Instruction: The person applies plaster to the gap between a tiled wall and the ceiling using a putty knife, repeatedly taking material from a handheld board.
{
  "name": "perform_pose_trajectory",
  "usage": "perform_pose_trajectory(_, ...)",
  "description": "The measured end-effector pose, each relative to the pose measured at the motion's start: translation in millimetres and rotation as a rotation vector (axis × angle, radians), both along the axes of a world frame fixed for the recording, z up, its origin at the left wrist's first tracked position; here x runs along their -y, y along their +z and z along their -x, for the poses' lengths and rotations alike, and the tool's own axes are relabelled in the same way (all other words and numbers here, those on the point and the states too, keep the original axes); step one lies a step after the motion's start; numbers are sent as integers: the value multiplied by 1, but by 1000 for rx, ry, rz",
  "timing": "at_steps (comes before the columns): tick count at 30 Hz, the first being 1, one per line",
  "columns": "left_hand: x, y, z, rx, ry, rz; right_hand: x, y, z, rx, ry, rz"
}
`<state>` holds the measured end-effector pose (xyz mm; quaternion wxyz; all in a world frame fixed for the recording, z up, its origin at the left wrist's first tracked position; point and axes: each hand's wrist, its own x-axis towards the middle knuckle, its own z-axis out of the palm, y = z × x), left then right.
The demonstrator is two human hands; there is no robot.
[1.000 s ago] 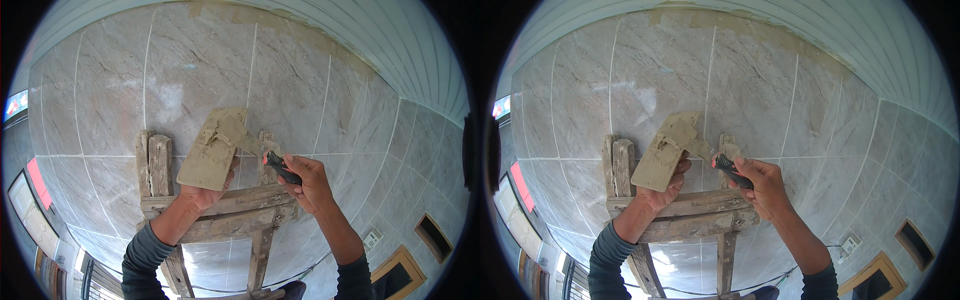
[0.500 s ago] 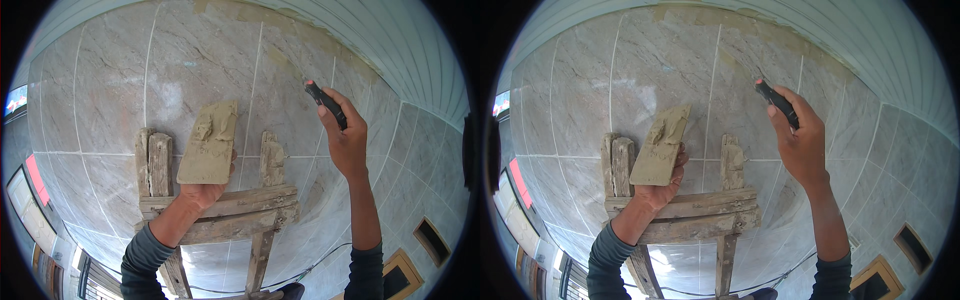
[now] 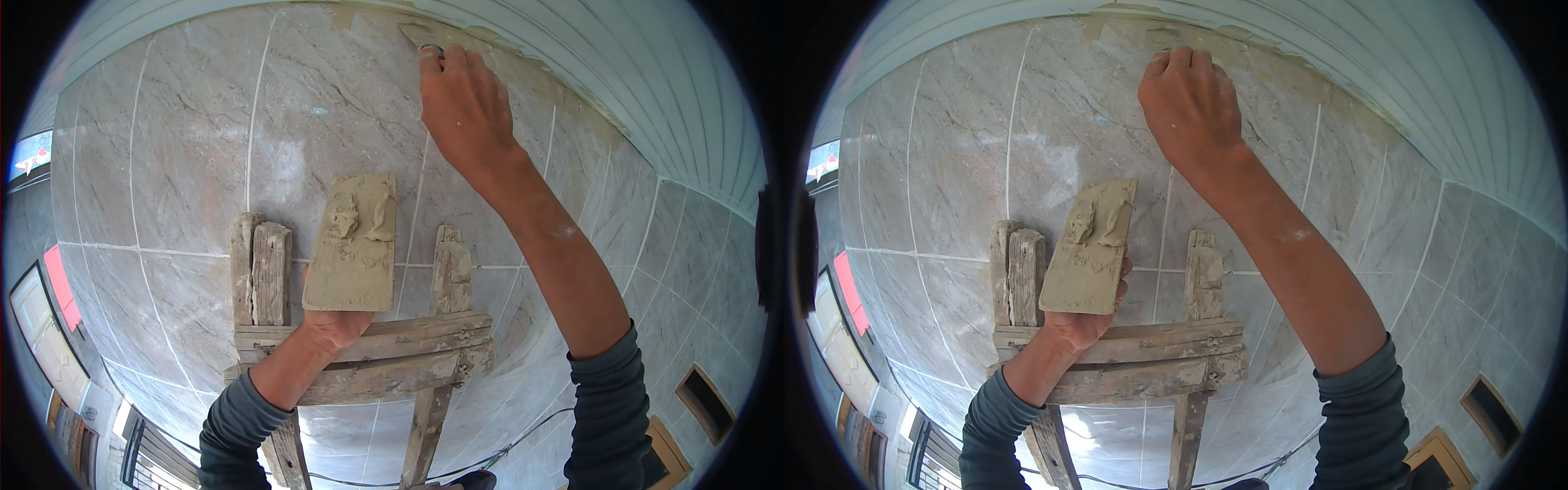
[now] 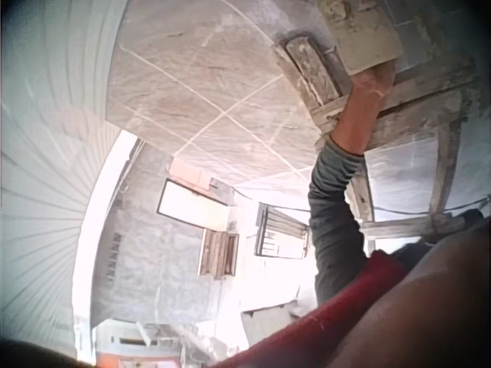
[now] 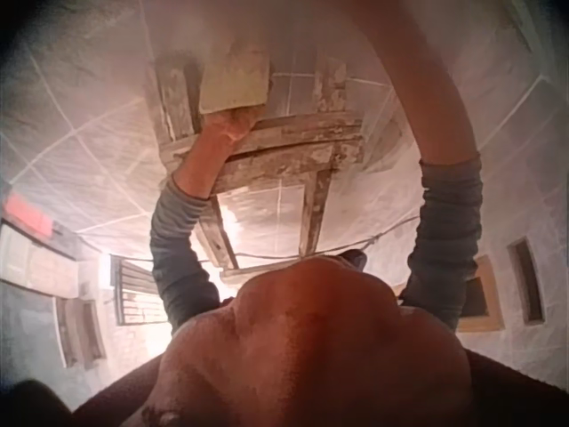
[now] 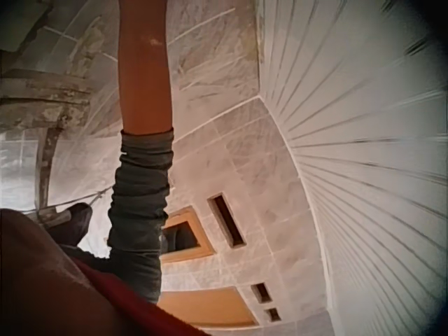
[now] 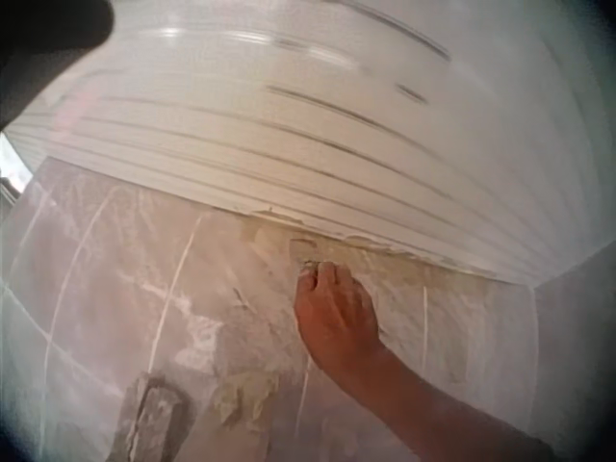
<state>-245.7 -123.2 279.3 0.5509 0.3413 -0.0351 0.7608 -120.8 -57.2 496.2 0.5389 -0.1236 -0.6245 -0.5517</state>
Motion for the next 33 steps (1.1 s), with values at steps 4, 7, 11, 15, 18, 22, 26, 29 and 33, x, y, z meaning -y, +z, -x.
perform_pose_trajectory(4,-6,-8,3,-22,-9,-72,10,21,-5,-6,41,47)
perform_pose_trajectory(7,-6,-8,3,-78,-8,-38,19,26,-15,-31,71,42)
perform_pose_trajectory(11,-1,-4,-1,-106,10,-21,18,16,-15,9,265,182)
perform_pose_trajectory(15,2,-1,1,-71,-120,-126,12,-5,0,46,350,58)
perform_pose_trajectory(18,3,-2,6,-49,-106,-138,14,-24,17,74,298,3)
perform_pose_trajectory(22,2,1,2,-25,-2,-217,15,-29,45,110,186,-17)
perform_pose_trajectory(26,1,4,0,10,42,-186,42,10,55,124,105,-48)
perform_pose_trajectory(29,-2,2,0,-3,10,-214,54,44,58,131,97,-22)
perform_pose_trajectory(33,0,5,0,-8,-7,-247,103,78,48,147,-40,143)
